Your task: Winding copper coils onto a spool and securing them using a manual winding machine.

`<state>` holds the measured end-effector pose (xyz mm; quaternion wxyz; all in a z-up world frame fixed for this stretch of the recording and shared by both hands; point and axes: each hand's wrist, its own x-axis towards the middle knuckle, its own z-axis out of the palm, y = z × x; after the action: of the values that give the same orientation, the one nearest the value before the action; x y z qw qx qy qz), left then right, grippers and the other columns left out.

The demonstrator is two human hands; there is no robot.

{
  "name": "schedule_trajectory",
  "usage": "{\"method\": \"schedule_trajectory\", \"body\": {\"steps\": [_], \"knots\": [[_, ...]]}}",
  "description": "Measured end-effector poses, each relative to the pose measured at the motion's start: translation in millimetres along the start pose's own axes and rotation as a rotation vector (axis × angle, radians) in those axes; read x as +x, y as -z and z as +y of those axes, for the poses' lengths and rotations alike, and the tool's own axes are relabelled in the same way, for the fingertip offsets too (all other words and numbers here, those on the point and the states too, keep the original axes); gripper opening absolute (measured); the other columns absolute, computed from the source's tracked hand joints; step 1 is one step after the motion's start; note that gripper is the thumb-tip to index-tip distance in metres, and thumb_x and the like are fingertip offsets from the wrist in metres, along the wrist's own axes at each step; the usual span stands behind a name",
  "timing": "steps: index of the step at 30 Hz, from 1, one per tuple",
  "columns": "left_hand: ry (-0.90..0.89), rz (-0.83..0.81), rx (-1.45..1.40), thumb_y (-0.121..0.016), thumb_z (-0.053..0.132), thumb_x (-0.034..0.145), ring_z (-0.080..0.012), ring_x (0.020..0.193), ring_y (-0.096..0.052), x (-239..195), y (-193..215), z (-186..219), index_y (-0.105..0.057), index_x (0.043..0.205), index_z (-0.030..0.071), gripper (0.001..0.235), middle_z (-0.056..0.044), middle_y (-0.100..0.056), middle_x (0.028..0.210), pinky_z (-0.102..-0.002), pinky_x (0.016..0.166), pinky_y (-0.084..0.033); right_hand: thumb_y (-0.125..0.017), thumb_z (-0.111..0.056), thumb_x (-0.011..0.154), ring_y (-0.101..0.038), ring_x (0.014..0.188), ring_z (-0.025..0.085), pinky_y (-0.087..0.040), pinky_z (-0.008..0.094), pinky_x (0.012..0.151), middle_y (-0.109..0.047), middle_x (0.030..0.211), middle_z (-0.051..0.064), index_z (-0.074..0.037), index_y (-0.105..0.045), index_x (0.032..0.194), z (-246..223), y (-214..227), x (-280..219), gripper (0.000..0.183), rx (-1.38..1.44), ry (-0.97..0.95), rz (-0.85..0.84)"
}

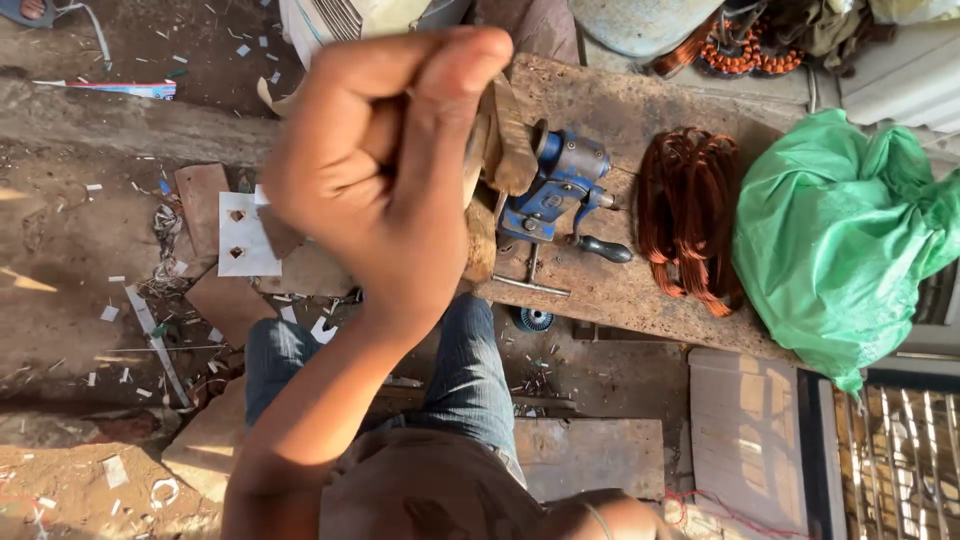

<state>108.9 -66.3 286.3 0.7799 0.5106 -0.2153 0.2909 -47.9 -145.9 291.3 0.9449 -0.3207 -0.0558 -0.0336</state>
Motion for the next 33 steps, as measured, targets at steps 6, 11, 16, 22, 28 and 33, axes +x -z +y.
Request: {"method": "schedule_trajectory", "body": {"steps": [6, 11, 16, 22, 28, 33], "knots": [[0.212, -0.008, -0.040, -0.068, 0.013, 0.112, -0.0075, 0.052, -0.051, -24.4, 32.8, 49.1, -0.071, 0.103, 0.000, 0.016, -0.003, -0.064, 0.074, -0.022, 0.051, -0.035, -0.068, -0.016, 0.095, -0.049, 0.075, 0.020, -0.039, 0.035, 0.072, -0.058, 0.082, 0.013, -0.002, -0.058, 0.089, 10.2, 14.7, 1.5, 0.018, -0.254, -0.033, -0.145], [0.483, 0.081, 0.071, -0.070, 0.018, 0.100, -0.0123, 0.057, -0.056, -152.3, 70.8, 111.7, -0.073, 0.094, 0.000, 0.019, -0.007, -0.067, 0.081, -0.024, 0.054, -0.042, -0.066, -0.007, 0.095, -0.052, 0.083, 0.019, -0.047, 0.033, 0.076, -0.058, 0.096, 0.014, 0.000, -0.058, 0.098, 4.4, 28.3, 15.2, 0.011, -0.808, 0.164, -0.005], [0.646, 0.056, 0.114, -0.071, 0.020, 0.094, -0.0138, 0.062, -0.060, -118.6, 59.5, 65.5, -0.075, 0.091, 0.000, 0.021, -0.009, -0.070, 0.086, -0.024, 0.057, -0.047, -0.065, -0.009, 0.102, -0.058, 0.084, 0.017, -0.050, 0.029, 0.075, -0.062, 0.093, 0.011, 0.000, -0.057, 0.105, -5.9, 43.3, 32.1, 0.013, -1.034, 0.306, -0.129], [0.763, -0.279, 0.077, -0.069, 0.017, 0.099, -0.0068, 0.074, -0.064, -88.3, 70.6, 42.7, -0.077, 0.098, 0.000, 0.019, -0.004, -0.074, 0.087, -0.021, 0.064, -0.050, -0.070, -0.007, 0.099, -0.055, 0.080, 0.012, -0.045, 0.026, 0.070, -0.061, 0.093, 0.009, 0.001, -0.057, 0.109, -32.4, 34.9, 66.2, 0.019, -1.151, 0.448, 0.027], [0.435, -0.346, 0.549, -0.071, 0.017, 0.102, -0.0025, 0.054, -0.045, -45.7, 76.3, -4.3, -0.078, 0.099, 0.004, 0.015, 0.003, -0.059, 0.062, -0.024, 0.049, -0.031, -0.074, 0.000, 0.095, -0.057, 0.074, 0.012, -0.043, 0.026, 0.065, -0.066, 0.088, 0.006, 0.000, -0.069, 0.096, -9.5, 126.9, 104.3, 0.005, -1.616, 0.638, 0.115], [0.486, -0.344, 0.363, -0.069, 0.019, 0.105, -0.0016, 0.060, -0.043, -48.1, 71.1, -33.5, -0.075, 0.100, 0.002, 0.018, 0.003, -0.055, 0.065, -0.024, 0.052, -0.032, -0.071, 0.003, 0.089, -0.060, 0.070, 0.011, -0.046, 0.026, 0.064, -0.069, 0.082, 0.006, -0.004, -0.069, 0.090, -0.7, 106.9, 99.7, 0.007, -1.708, 0.640, 0.078]]}}
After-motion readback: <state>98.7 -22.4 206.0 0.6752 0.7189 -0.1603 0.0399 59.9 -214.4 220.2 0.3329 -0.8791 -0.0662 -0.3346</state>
